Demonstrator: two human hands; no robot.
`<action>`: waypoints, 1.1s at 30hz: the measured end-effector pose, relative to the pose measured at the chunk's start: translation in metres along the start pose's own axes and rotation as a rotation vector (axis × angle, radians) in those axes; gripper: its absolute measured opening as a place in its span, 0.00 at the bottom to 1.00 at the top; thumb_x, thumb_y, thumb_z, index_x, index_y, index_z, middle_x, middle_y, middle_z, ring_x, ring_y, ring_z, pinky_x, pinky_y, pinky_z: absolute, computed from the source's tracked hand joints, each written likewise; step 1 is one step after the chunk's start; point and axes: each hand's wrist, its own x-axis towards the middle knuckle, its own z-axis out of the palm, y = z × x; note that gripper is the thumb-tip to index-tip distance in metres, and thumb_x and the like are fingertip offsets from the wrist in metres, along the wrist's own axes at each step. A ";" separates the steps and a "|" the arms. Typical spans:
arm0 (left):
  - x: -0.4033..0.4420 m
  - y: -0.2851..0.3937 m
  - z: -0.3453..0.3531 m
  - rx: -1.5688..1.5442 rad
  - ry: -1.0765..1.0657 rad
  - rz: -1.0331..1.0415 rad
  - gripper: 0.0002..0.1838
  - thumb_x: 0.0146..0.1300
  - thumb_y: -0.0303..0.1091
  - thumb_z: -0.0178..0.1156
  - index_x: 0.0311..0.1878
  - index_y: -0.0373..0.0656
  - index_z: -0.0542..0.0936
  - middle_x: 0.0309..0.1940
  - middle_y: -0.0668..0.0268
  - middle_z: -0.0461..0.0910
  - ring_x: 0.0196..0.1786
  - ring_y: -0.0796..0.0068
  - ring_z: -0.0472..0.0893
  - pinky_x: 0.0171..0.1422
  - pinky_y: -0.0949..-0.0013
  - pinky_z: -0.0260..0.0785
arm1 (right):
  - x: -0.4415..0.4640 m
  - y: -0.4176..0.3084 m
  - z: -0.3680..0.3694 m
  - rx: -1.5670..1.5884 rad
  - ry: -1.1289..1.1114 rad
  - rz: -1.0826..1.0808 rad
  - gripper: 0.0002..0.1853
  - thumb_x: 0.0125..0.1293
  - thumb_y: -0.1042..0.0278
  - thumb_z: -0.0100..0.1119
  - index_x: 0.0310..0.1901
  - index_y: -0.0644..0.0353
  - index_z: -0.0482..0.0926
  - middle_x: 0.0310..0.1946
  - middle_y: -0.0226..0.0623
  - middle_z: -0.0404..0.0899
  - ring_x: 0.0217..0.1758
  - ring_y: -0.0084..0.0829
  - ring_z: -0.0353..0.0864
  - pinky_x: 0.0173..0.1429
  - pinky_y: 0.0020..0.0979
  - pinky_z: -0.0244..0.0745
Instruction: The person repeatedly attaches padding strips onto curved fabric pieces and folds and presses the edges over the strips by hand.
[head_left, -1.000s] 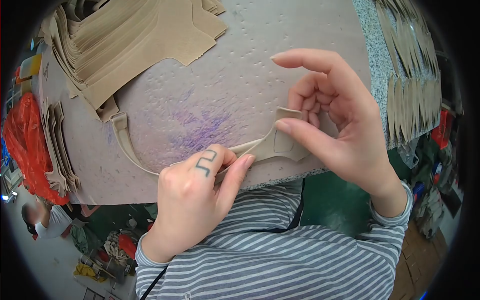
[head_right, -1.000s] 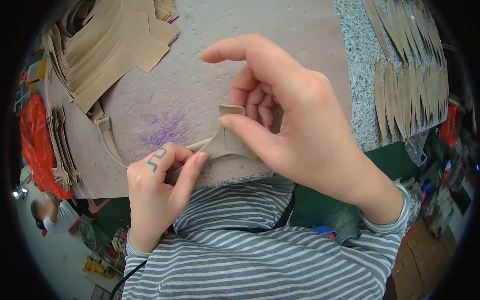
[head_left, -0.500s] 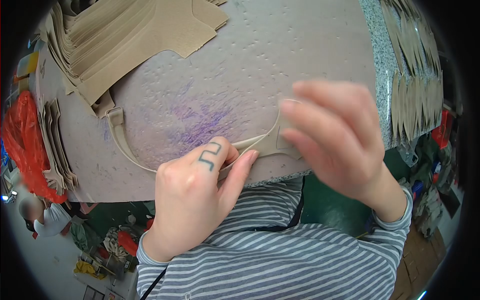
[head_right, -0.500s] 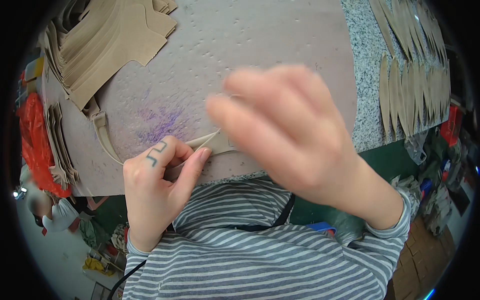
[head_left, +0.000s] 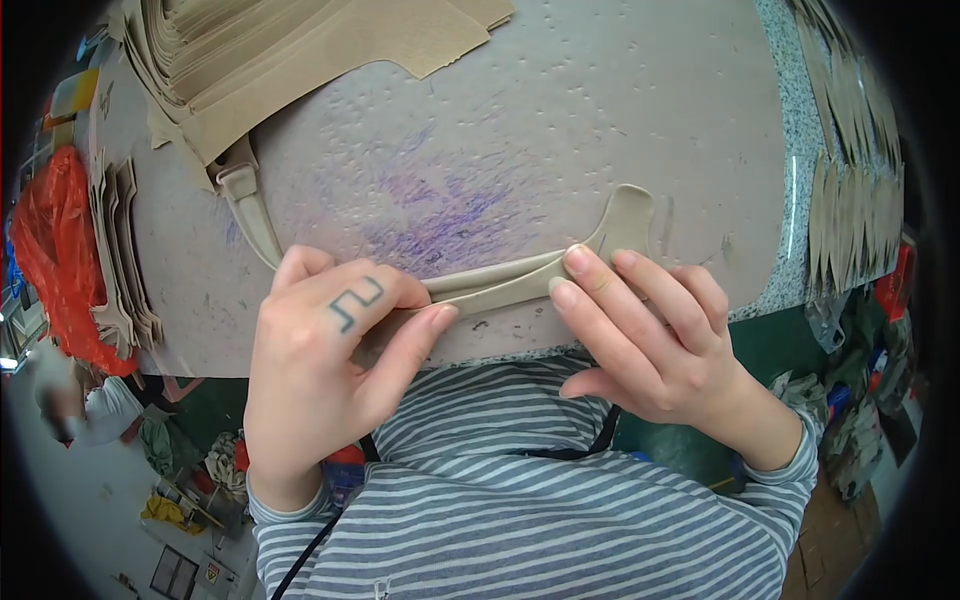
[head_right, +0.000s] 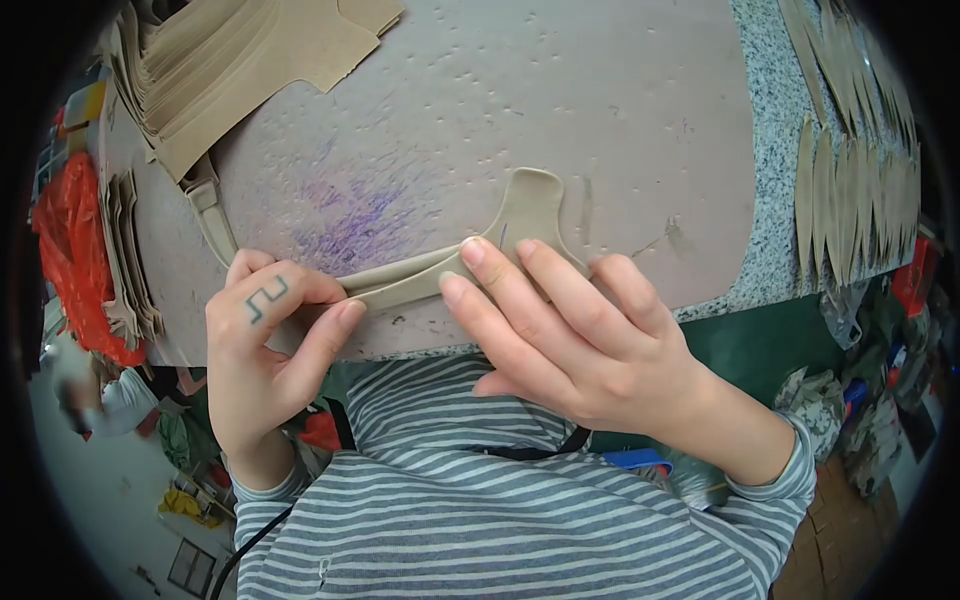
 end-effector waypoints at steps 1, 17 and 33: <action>0.001 0.001 -0.001 0.008 -0.011 -0.004 0.06 0.54 0.27 0.76 0.31 0.42 0.86 0.24 0.68 0.84 0.27 0.70 0.77 0.45 0.66 0.63 | -0.001 0.000 -0.001 -0.033 -0.028 -0.005 0.33 0.84 0.34 0.30 0.67 0.42 0.82 0.63 0.21 0.84 0.63 0.24 0.77 0.58 0.30 0.66; -0.017 -0.015 -0.038 0.364 0.000 0.139 0.13 0.46 0.34 0.78 0.34 0.44 0.85 0.27 0.70 0.78 0.42 0.63 0.77 0.61 0.55 0.58 | 0.030 -0.012 -0.003 -0.262 -0.095 -0.276 0.42 0.77 0.25 0.24 0.73 0.39 0.79 0.53 0.27 0.69 0.56 0.27 0.70 0.57 0.35 0.66; 0.005 -0.037 -0.047 0.437 -0.043 0.271 0.15 0.47 0.36 0.78 0.39 0.49 0.87 0.43 0.69 0.83 0.56 0.60 0.79 0.70 0.50 0.57 | 0.065 -0.019 0.001 -0.146 -0.194 -0.314 0.48 0.60 0.18 0.36 0.75 0.38 0.77 0.37 0.27 0.64 0.40 0.28 0.68 0.51 0.34 0.69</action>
